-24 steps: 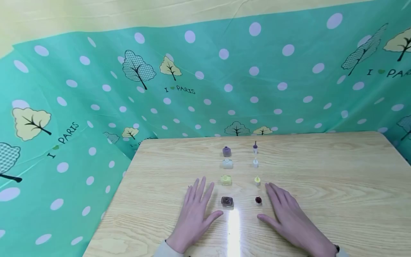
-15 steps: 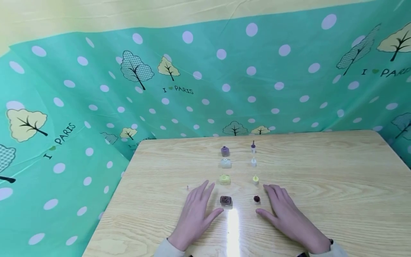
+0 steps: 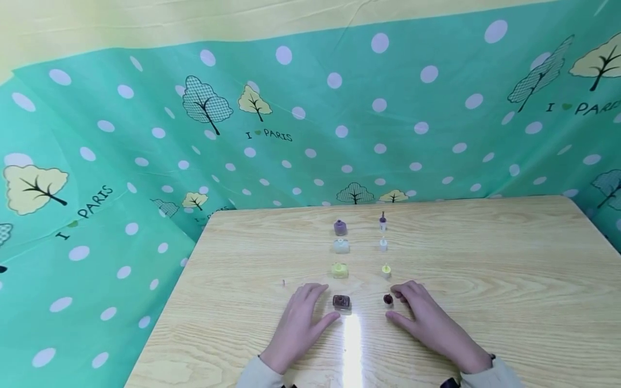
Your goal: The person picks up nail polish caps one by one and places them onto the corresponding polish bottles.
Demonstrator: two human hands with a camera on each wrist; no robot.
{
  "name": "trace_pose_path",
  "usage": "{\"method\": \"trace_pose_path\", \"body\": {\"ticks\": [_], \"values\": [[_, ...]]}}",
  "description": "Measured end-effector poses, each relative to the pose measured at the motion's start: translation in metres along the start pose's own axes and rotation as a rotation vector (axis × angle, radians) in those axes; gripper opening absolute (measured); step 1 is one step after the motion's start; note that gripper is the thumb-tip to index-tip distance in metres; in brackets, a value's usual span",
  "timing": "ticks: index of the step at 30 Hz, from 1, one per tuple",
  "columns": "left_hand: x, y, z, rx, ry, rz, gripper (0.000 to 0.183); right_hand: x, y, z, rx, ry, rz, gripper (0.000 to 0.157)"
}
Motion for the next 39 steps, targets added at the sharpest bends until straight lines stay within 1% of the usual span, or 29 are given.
{"method": "trace_pose_path", "body": {"ticks": [4, 8, 11, 16, 21, 27, 39], "values": [[0.002, 0.002, 0.004, 0.018, -0.068, -0.034, 0.056, -0.002, 0.004, 0.003, 0.083, 0.092, 0.023, 0.051], [0.003, 0.005, 0.007, 0.04, -0.101, -0.045, 0.056, -0.002, 0.009, 0.005, 0.144, 0.157, 0.036, 0.052], [0.002, 0.007, 0.01, 0.06, -0.118, -0.05, 0.057, -0.002, 0.011, 0.007, 0.159, 0.178, 0.042, 0.05], [0.001, 0.011, 0.011, 0.087, -0.169, -0.068, 0.056, -0.007, 0.015, 0.01, 0.188, 0.219, 0.084, 0.043], [0.0, 0.015, 0.012, 0.1, -0.206, -0.08, 0.051, -0.009, 0.017, 0.01, 0.199, 0.242, 0.108, 0.038], [0.002, 0.018, 0.014, 0.101, -0.219, -0.102, 0.045, -0.01, 0.018, 0.012, 0.212, 0.26, 0.133, 0.03], [0.001, 0.019, 0.017, 0.054, -0.196, -0.058, 0.031, -0.013, 0.02, 0.013, 0.188, 0.256, 0.168, 0.02]]}}
Point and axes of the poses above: each hand's wrist, its own y-axis towards the middle knuckle, its own z-axis out of the palm, x = y × z, the point moved 6 cm from there along y, towards the middle knuckle, and after that the axes turned 1 degree about x, right-handed, at the moved point
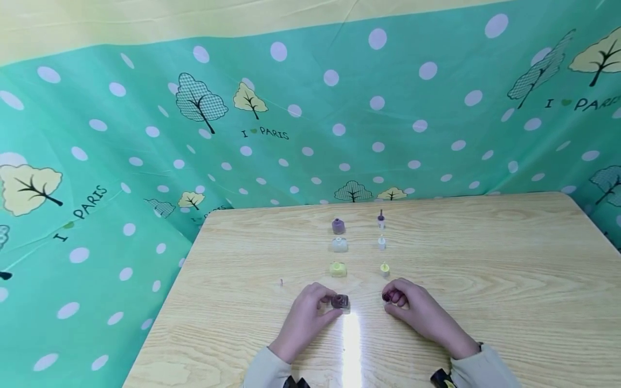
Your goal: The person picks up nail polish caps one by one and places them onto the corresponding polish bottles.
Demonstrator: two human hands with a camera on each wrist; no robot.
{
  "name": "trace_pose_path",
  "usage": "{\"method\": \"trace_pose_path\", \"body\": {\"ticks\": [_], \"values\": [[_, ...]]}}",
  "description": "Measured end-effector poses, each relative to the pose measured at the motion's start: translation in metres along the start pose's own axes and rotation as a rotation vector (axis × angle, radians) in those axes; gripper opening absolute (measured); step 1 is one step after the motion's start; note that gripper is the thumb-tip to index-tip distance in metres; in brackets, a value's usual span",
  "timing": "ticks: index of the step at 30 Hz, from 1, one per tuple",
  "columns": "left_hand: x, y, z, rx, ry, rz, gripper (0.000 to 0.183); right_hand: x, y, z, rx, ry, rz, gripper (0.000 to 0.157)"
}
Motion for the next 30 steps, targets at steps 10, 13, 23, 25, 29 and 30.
{"method": "trace_pose_path", "body": {"ticks": [10, 13, 23, 25, 29, 30], "values": [[0.002, -0.003, -0.003, 0.015, -0.075, -0.049, 0.028, 0.001, 0.0, 0.0, -0.008, -0.01, -0.01, 0.017], [0.004, -0.005, -0.004, 0.017, -0.107, -0.059, 0.027, 0.001, 0.0, 0.0, -0.005, -0.012, -0.011, 0.017], [0.017, -0.012, -0.007, 0.003, -0.303, -0.105, 0.026, -0.003, -0.001, -0.004, -0.027, 0.027, 0.013, 0.017], [0.018, -0.013, -0.008, -0.001, -0.323, -0.107, 0.027, -0.003, -0.001, -0.006, -0.032, 0.038, 0.023, 0.017], [0.018, -0.014, -0.011, -0.002, -0.346, -0.114, 0.028, -0.003, -0.001, -0.008, -0.04, 0.059, 0.027, 0.019], [0.018, -0.014, -0.011, -0.001, -0.346, -0.115, 0.028, -0.003, -0.001, -0.008, -0.039, 0.065, 0.028, 0.019]]}}
Point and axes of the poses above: each hand's wrist, its own y-axis towards the middle knuckle, its own z-axis out of the palm, x = y × z, the point moved 6 cm from there along y, towards the middle knuckle, and after that the axes turned 1 degree about x, right-handed, at the moved point
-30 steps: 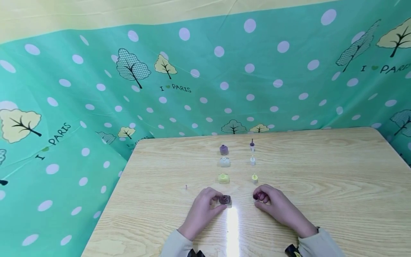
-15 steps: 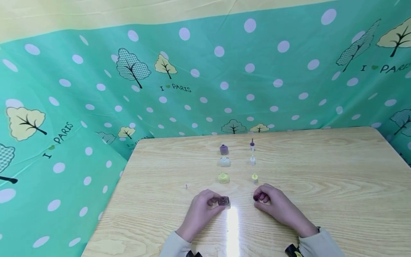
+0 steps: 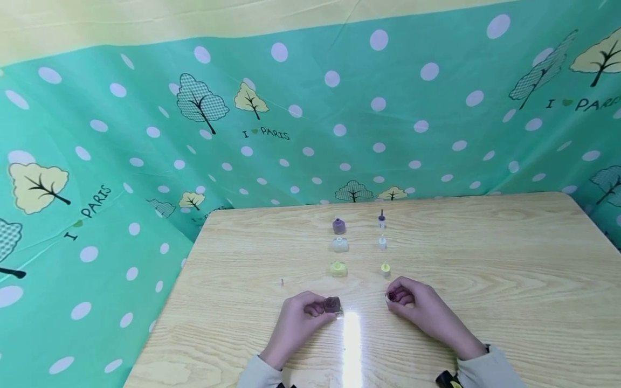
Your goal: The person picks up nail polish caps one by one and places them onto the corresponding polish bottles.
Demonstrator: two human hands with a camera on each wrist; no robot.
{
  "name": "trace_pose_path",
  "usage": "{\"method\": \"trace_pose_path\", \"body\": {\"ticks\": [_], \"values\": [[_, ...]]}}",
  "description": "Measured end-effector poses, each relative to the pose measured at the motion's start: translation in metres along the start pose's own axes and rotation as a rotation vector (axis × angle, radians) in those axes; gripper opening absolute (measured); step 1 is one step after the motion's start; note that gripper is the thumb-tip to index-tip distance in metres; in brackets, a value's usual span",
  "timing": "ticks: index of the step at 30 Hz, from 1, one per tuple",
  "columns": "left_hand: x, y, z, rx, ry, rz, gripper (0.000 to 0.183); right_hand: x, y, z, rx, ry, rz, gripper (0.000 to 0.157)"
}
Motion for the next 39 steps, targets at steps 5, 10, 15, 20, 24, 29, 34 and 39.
{"method": "trace_pose_path", "body": {"ticks": [5, 10, 15, 20, 24, 29, 34, 39], "values": [[-0.001, -0.001, -0.001, 0.004, -0.018, -0.004, 0.028, 0.004, 0.001, -0.001, 0.001, 0.0, 0.002, 0.02], [-0.004, -0.001, -0.004, 0.009, -0.056, -0.01, 0.027, 0.011, 0.0, -0.003, -0.02, -0.013, 0.018, 0.022], [-0.007, -0.001, -0.008, 0.001, -0.053, -0.003, 0.028, 0.019, -0.002, -0.006, -0.041, -0.024, -0.021, 0.02], [-0.009, 0.0, -0.012, -0.018, -0.057, 0.016, 0.029, 0.027, -0.005, -0.008, -0.072, -0.034, -0.103, 0.017], [-0.011, 0.001, -0.016, -0.029, -0.068, 0.017, 0.031, 0.034, -0.007, -0.011, -0.104, -0.047, -0.159, 0.017], [-0.013, 0.001, -0.019, -0.043, -0.071, 0.016, 0.031, 0.042, -0.011, -0.016, -0.15, -0.077, -0.211, 0.018], [-0.015, 0.001, -0.022, -0.059, -0.053, 0.039, 0.031, 0.05, -0.015, -0.02, -0.198, -0.084, -0.273, 0.02], [-0.019, 0.001, -0.024, -0.073, -0.052, 0.074, 0.03, 0.056, -0.016, -0.022, -0.194, -0.054, -0.297, 0.02]]}}
Point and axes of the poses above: each hand's wrist, its own y-axis towards the middle knuckle, its own z-axis out of the palm, x = y × z, the point moved 6 cm from there along y, towards the middle knuckle, and after that the axes turned 1 degree about x, right-handed, at the moved point
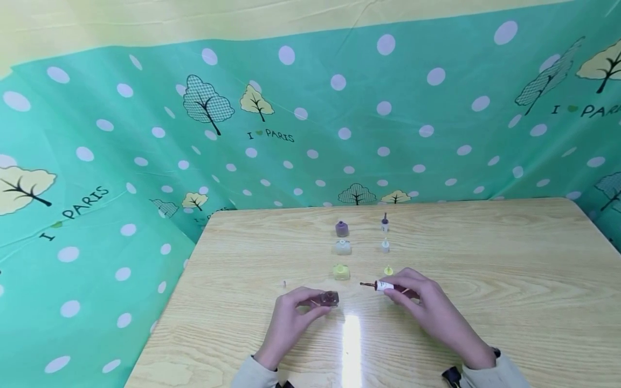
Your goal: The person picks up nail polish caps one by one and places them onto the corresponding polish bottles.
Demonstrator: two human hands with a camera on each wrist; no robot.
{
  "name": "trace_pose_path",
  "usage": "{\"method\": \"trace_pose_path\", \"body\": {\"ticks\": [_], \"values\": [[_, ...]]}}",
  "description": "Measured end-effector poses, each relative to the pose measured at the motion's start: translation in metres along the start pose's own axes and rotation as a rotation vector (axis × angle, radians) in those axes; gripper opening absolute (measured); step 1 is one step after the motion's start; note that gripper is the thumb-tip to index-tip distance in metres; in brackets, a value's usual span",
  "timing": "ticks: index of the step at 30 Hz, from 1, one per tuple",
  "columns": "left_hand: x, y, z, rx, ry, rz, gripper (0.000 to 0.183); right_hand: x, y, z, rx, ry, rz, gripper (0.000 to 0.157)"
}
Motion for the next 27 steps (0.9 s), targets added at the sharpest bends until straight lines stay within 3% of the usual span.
{"method": "trace_pose_path", "body": {"ticks": [8, 20, 27], "values": [[-0.007, 0.001, -0.003, -0.034, 0.03, 0.049, 0.031, 0.01, 0.003, -0.004, -0.007, 0.029, -0.029, 0.022], [-0.014, 0.006, -0.008, -0.051, 0.014, 0.06, 0.029, 0.022, 0.009, -0.01, -0.061, 0.112, -0.047, 0.02], [-0.017, 0.006, -0.008, -0.051, 0.01, 0.098, 0.029, 0.031, 0.01, -0.006, -0.07, 0.081, -0.08, 0.021]]}}
Point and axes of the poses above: each hand's wrist, its own y-axis towards the middle knuckle, its own z-axis out of the palm, x = y × z, the point moved 6 cm from there along y, towards the middle knuckle, and after that the axes turned 1 degree about x, right-handed, at the moved point
